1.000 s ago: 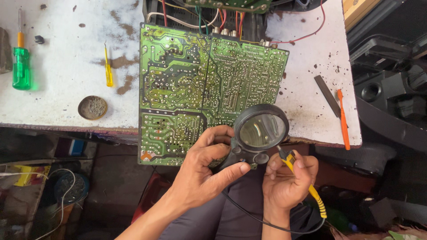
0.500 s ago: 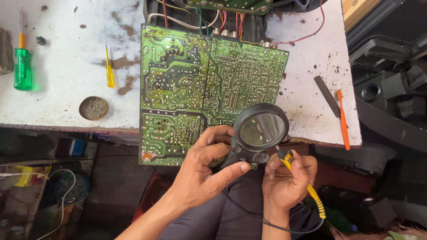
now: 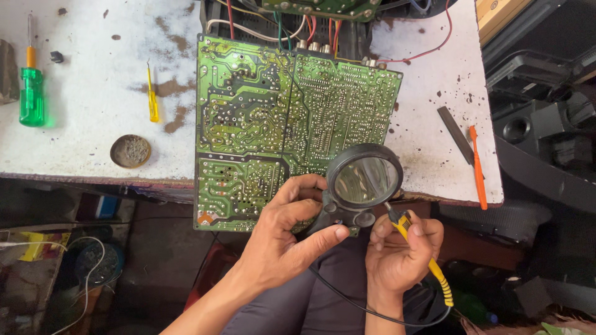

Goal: The person holds a magnifying glass over a green circuit board and uses a yellow probe to touch various solder points and traces. They move the magnifier and probe across different sections of the board while seated at a cluttered workbench.

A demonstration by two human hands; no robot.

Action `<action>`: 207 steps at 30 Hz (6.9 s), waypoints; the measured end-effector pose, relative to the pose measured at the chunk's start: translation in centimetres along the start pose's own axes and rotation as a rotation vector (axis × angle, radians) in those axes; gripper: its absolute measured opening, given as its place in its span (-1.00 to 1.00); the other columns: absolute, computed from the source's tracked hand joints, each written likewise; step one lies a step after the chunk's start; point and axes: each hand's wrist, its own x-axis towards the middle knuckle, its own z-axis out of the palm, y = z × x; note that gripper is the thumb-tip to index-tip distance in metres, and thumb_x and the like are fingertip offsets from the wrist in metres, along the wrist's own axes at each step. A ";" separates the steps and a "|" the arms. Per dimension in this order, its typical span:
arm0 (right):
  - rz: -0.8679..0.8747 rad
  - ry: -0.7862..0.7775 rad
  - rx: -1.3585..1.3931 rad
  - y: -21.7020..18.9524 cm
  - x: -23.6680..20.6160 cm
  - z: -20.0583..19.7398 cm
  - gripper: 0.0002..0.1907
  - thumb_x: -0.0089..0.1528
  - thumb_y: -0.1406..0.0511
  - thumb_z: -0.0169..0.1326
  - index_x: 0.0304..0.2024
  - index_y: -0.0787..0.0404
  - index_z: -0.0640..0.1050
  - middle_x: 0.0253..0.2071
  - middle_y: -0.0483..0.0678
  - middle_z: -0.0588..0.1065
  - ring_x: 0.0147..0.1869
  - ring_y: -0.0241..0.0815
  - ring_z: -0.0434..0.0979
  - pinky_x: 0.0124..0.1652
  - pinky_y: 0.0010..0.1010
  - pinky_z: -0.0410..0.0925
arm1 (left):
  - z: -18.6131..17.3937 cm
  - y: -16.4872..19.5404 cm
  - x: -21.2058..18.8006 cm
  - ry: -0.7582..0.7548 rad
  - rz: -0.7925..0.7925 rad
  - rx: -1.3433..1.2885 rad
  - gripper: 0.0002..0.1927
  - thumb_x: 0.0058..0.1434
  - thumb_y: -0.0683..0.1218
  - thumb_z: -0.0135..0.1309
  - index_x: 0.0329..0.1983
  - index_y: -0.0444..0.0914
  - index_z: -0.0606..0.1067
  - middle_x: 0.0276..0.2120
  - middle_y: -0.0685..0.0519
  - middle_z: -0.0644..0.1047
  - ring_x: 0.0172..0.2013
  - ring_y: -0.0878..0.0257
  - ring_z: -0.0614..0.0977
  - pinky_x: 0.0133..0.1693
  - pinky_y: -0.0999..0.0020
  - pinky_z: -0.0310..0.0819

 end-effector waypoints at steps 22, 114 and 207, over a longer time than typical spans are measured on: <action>-0.016 -0.012 -0.010 0.2 -0.2 -0.1 -0.82 0.37 0.23 -0.04 -0.18 0.18 0.29 -0.54 0.12 0.37 -0.55 -0.10 0.31 -0.52 -0.41 0.18 | 0.1 -0.1 -0.1 -0.003 -0.021 -0.020 -0.68 0.17 0.00 0.33 -0.29 -0.39 0.60 0.11 -0.16 0.49 -0.03 0.14 0.62 0.04 0.26 0.51; -0.005 -0.015 -0.022 0.2 0.2 0.6 -0.84 0.39 0.25 -0.09 -0.18 0.20 0.28 -0.53 0.11 0.38 -0.54 -0.13 0.31 -0.50 -0.41 0.22 | 0.1 -0.1 0.4 0.012 0.005 -0.001 -0.68 0.17 -0.02 0.33 -0.28 -0.40 0.60 0.08 -0.16 0.51 0.08 0.07 0.60 0.07 0.24 0.48; 0.006 -0.022 -0.006 0.4 0.7 0.7 -0.82 0.40 0.23 -0.06 -0.15 0.20 0.29 -0.48 0.10 0.41 -0.51 -0.16 0.34 -0.49 -0.42 0.23 | 0.1 0.1 0.7 0.021 -0.019 -0.001 -0.67 0.16 -0.01 0.32 -0.29 -0.41 0.59 0.09 -0.16 0.50 0.08 0.09 0.60 0.07 0.25 0.48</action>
